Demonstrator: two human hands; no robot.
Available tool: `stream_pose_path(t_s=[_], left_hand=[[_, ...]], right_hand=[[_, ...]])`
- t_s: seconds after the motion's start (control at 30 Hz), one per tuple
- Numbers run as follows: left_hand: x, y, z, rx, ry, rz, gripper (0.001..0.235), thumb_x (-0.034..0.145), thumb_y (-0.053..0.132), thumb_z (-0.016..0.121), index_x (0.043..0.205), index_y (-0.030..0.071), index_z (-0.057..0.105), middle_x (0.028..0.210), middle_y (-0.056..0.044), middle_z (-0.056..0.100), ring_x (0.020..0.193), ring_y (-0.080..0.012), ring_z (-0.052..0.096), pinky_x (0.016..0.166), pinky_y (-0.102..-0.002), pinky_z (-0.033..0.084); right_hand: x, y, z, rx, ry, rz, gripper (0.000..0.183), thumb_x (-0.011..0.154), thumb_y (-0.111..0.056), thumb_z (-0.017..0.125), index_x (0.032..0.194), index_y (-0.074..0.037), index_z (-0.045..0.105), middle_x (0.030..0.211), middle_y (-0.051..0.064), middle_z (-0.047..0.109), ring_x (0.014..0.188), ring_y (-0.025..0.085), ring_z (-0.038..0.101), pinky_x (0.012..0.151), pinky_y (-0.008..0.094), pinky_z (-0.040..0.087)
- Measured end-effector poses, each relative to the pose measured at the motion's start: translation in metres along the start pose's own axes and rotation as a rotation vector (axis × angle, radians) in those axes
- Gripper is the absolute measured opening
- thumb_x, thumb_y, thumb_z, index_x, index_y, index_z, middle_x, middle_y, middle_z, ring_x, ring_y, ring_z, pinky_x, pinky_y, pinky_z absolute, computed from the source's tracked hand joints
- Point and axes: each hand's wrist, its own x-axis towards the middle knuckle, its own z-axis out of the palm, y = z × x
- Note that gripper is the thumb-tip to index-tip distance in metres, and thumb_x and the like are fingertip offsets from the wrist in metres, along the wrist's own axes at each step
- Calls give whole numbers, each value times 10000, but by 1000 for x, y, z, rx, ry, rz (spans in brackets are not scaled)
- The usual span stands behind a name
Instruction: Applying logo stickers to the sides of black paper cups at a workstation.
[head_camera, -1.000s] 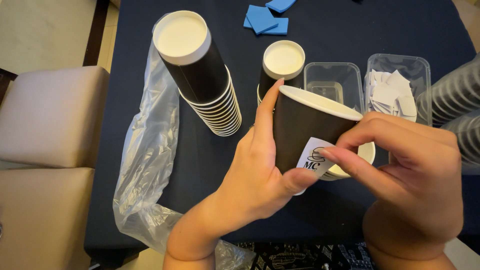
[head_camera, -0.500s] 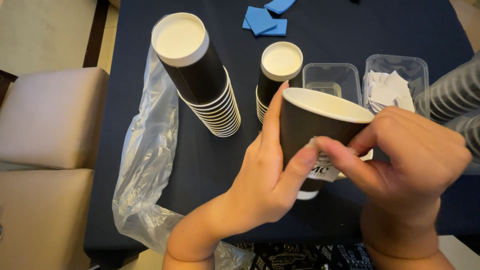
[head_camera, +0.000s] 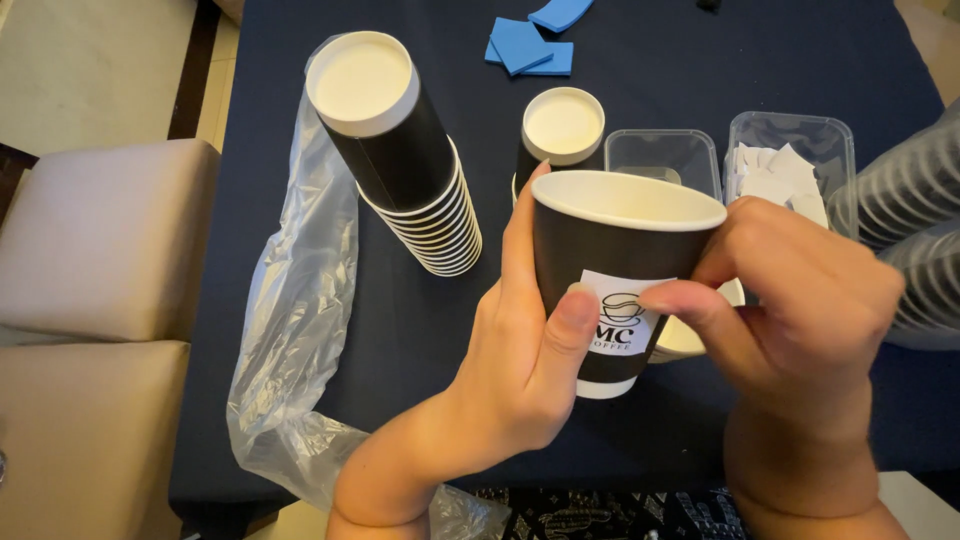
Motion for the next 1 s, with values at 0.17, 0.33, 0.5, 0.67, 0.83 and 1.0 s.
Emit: stream_pose_path(t_s=[0.17,0.33,0.5,0.67,0.83,1.0], left_hand=[[-1,-7,5,46,71,72,818,1055,582,255,1601,7,53,1581,-261,476,1400,-399,605,1119,-414,491],[-1,-9,6,72,106,79,818,1049,607,236,1601,19,96,1557,-276,502,1406,-416,597,1126,-417,470],[-1,-14,4,7,89,88,871,1022,650,312,1604,28,130,1494,-211,591,1350,-303,645,1096,-341,489],[-2,-19,3,94,-1,82,959,974,680,364,1607,14,91,1542,-221,540,1417,-300,568,1127,-360,436],[-7,-30,13,193,17,35,1089,879,833,309,1617,51,137,1606,-181,465,1389,-277,584,1063,-340,476],[12,-38,24,111,246,259,1088,952,804,322,1556,-97,241,1380,-298,578,1230,-341,626,1097,-410,496]], right_hand=[[0,-3,1,-61,-27,0,657,762,-561,755,689,-6,411,653,95,400,582,241,352,555,359,254],[1,-1,9,-27,28,7,477,952,-368,565,663,-13,431,634,107,396,574,267,363,567,396,246],[2,3,11,103,82,123,458,985,-390,490,680,-56,421,645,79,397,575,231,371,594,364,255],[1,9,-5,467,56,319,896,651,-561,782,1292,-50,422,1256,98,485,1161,178,563,931,281,597],[6,-2,-25,600,-22,279,840,764,-310,860,1395,-13,393,1438,163,484,1295,256,641,1168,375,550],[3,4,-41,519,121,297,833,751,-183,913,1387,-28,399,1425,185,510,1431,294,546,1273,396,484]])
